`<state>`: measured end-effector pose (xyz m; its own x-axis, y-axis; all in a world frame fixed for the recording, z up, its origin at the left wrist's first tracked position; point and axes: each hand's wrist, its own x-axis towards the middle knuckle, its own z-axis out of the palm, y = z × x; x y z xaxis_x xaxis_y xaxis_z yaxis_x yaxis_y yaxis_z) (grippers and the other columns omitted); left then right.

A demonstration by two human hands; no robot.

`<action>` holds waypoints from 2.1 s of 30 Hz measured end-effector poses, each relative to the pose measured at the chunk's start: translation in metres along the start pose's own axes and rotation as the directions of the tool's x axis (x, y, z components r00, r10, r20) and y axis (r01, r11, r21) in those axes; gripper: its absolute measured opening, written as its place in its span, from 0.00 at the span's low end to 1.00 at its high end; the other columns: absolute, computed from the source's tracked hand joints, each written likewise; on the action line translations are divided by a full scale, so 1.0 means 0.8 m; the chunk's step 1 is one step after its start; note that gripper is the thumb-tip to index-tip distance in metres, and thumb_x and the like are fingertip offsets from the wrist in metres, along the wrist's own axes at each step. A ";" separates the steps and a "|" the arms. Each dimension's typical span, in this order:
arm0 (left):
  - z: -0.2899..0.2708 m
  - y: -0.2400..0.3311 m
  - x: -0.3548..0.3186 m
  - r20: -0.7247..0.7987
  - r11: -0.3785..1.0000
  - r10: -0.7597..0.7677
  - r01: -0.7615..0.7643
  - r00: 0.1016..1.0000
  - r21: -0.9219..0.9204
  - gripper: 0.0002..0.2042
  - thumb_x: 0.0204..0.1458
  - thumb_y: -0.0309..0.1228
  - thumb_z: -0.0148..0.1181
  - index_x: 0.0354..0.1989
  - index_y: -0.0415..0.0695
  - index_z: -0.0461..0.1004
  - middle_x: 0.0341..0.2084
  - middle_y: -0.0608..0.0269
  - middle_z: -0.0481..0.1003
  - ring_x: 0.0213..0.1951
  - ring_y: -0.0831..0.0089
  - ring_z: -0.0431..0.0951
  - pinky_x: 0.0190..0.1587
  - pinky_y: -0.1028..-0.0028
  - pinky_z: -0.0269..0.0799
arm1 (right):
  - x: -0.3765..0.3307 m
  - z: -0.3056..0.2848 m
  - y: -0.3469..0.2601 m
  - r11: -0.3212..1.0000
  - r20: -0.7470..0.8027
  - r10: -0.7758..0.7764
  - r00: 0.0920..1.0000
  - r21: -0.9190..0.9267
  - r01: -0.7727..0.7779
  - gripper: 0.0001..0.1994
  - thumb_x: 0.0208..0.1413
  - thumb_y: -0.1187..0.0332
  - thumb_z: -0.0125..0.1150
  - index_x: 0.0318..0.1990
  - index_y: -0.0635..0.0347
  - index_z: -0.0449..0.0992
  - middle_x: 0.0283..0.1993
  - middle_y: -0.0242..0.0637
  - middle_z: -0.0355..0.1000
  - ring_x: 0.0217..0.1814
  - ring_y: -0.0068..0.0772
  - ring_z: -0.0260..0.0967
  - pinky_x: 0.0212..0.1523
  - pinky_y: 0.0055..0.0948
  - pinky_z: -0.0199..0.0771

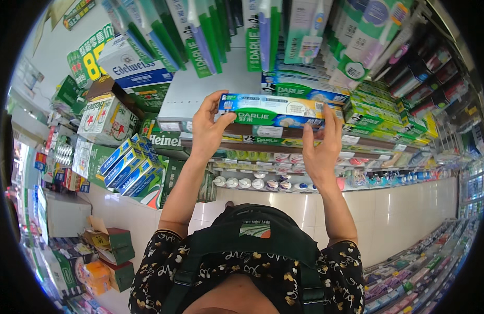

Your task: The person restocks toothpaste boxes on a supermarket shelf. They repeatedly pick up boxes from a lower area, place them on the shelf, and align them with other boxes to create neat rows.

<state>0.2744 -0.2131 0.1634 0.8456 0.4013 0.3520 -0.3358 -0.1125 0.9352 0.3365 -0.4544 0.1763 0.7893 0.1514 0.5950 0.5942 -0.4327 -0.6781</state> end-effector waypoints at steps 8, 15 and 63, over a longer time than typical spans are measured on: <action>-0.150 0.051 -0.007 -0.206 0.999 0.044 -0.048 0.978 -0.013 0.28 0.50 0.11 0.54 0.63 0.31 0.62 0.52 0.52 0.73 0.51 0.72 0.74 0.55 0.74 0.69 | -0.025 0.103 -0.078 0.944 0.184 -0.274 0.944 0.239 0.227 0.27 0.54 0.77 0.60 0.62 0.74 0.63 0.59 0.59 0.65 0.54 0.51 0.67 0.47 0.36 0.73; -0.192 0.015 0.068 -0.288 0.964 0.019 0.059 0.957 0.260 0.26 0.50 0.15 0.59 0.60 0.30 0.64 0.51 0.48 0.73 0.49 0.69 0.76 0.50 0.74 0.71 | 0.036 0.210 -0.096 0.972 0.163 -0.234 0.958 0.050 0.229 0.22 0.60 0.72 0.54 0.60 0.74 0.65 0.60 0.62 0.63 0.54 0.58 0.66 0.54 0.44 0.69; -0.006 0.028 0.038 0.294 0.879 0.117 -0.237 0.949 0.414 0.20 0.44 0.19 0.65 0.48 0.38 0.71 0.40 0.53 0.73 0.43 0.59 0.77 0.47 0.66 0.72 | -0.001 0.008 0.039 0.909 -0.023 -0.169 0.985 -0.391 0.147 0.23 0.57 0.70 0.63 0.59 0.69 0.68 0.53 0.55 0.67 0.50 0.52 0.65 0.51 0.44 0.66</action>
<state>0.2906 -0.1995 0.1945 0.8849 0.0999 0.4550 -0.3239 -0.5700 0.7551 0.3554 -0.4625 0.1522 0.6738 0.2021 0.7107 0.5952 -0.7184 -0.3601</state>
